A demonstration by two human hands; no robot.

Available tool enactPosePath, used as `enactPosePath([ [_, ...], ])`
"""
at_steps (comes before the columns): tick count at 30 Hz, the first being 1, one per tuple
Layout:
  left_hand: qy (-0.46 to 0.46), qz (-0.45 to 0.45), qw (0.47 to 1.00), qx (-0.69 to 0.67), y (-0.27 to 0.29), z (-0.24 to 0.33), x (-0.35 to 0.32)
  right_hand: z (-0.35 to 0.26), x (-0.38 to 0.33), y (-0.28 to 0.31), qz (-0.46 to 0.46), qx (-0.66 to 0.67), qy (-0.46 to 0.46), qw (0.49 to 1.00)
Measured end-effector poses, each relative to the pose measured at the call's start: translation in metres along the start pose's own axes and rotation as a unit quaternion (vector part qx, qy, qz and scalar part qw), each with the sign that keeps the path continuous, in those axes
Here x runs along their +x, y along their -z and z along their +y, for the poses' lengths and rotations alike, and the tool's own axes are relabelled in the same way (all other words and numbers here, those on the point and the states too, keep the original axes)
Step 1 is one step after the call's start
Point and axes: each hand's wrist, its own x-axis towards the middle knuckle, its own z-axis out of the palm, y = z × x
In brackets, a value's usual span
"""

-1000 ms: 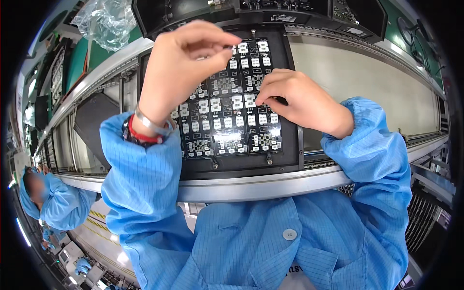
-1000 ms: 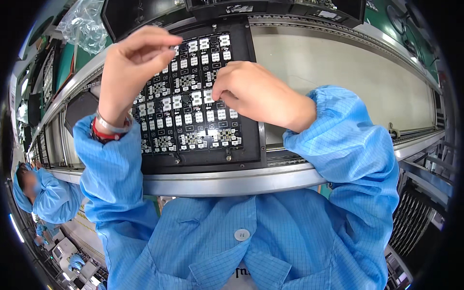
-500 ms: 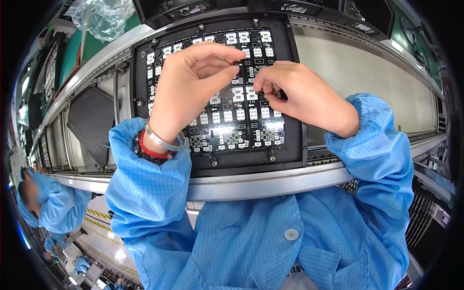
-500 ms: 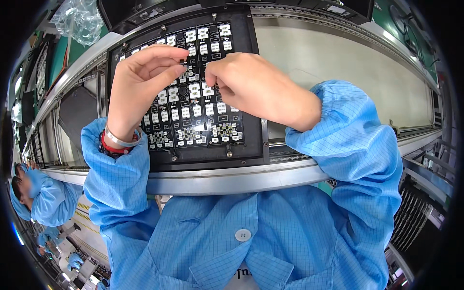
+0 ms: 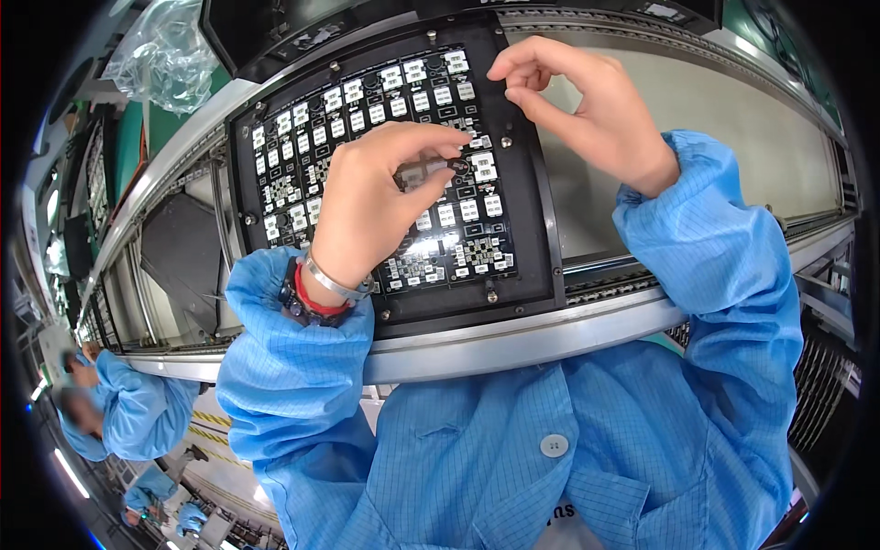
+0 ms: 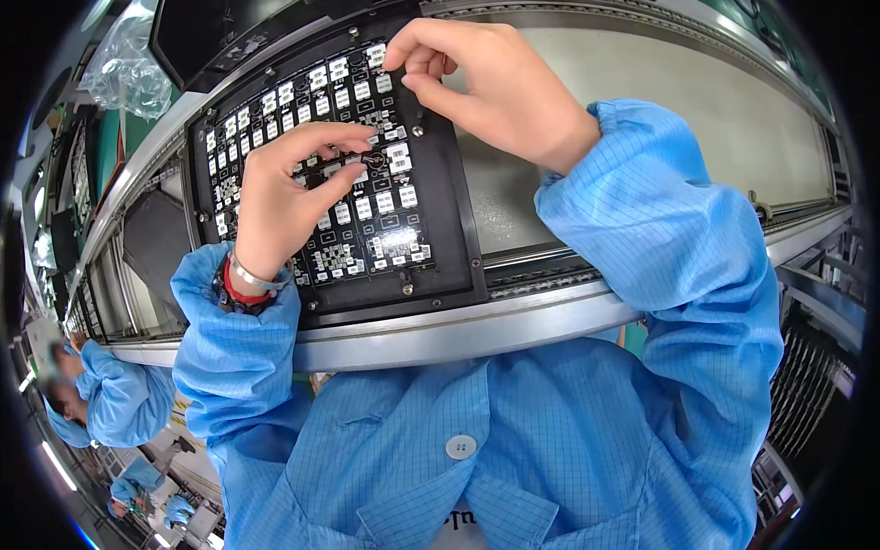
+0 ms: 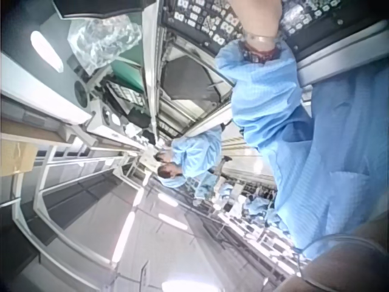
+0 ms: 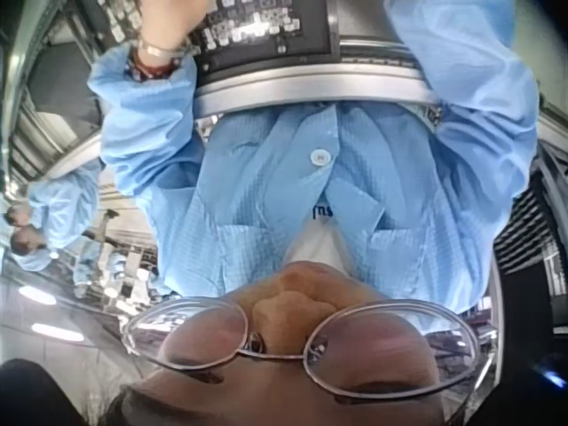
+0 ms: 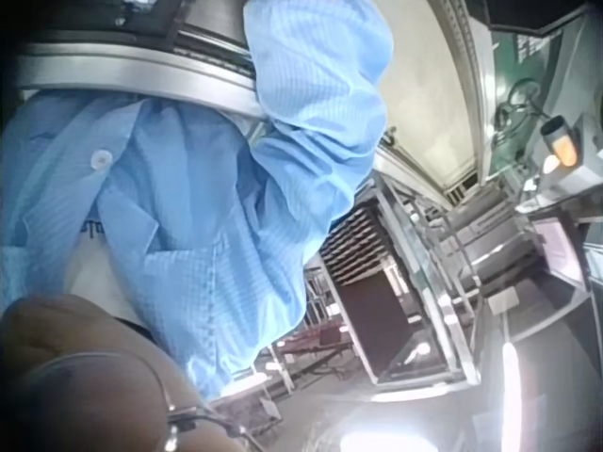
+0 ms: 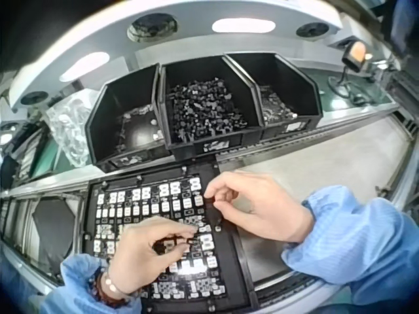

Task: The recorder is manually placing small electronic components onto a circuit board tray at an assembly station.

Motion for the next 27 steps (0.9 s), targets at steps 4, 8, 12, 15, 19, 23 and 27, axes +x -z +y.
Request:
enactPosePath([
  [4, -0.024, 0.002, 0.999, 0.048, -0.004, -0.005, 0.001, 0.005, -0.002, 0.001, 0.0, -0.008, -0.001, 1.0],
  [8, -0.048, -0.004, 0.994, 0.096, -0.007, -0.003, 0.0, 0.007, -0.006, 0.0, -0.002, -0.016, -0.011, 1.0],
  [12, -0.042, 0.002, 0.99, 0.136, -0.011, 0.004, 0.0, 0.007, -0.008, 0.003, -0.001, -0.017, -0.013, 1.0],
  [15, -0.064, 0.003, 0.985, 0.163, -0.013, 0.006, 0.002, 0.008, -0.008, 0.006, -0.008, -0.018, -0.018, 1.0],
  [19, -0.139, 0.005, 0.969, 0.204, -0.012, -0.002, -0.001, 0.012, -0.003, 0.001, -0.011, 0.006, -0.007, 1.0],
  [23, -0.146, -0.024, 0.968, 0.203, -0.01, -0.007, -0.004, 0.008, -0.007, 0.003, -0.016, -0.009, -0.009, 1.0],
  [27, -0.153, -0.017, 0.956, 0.249, -0.014, 0.0, -0.009, 0.007, -0.016, 0.003, -0.031, -0.034, -0.147, 0.988],
])
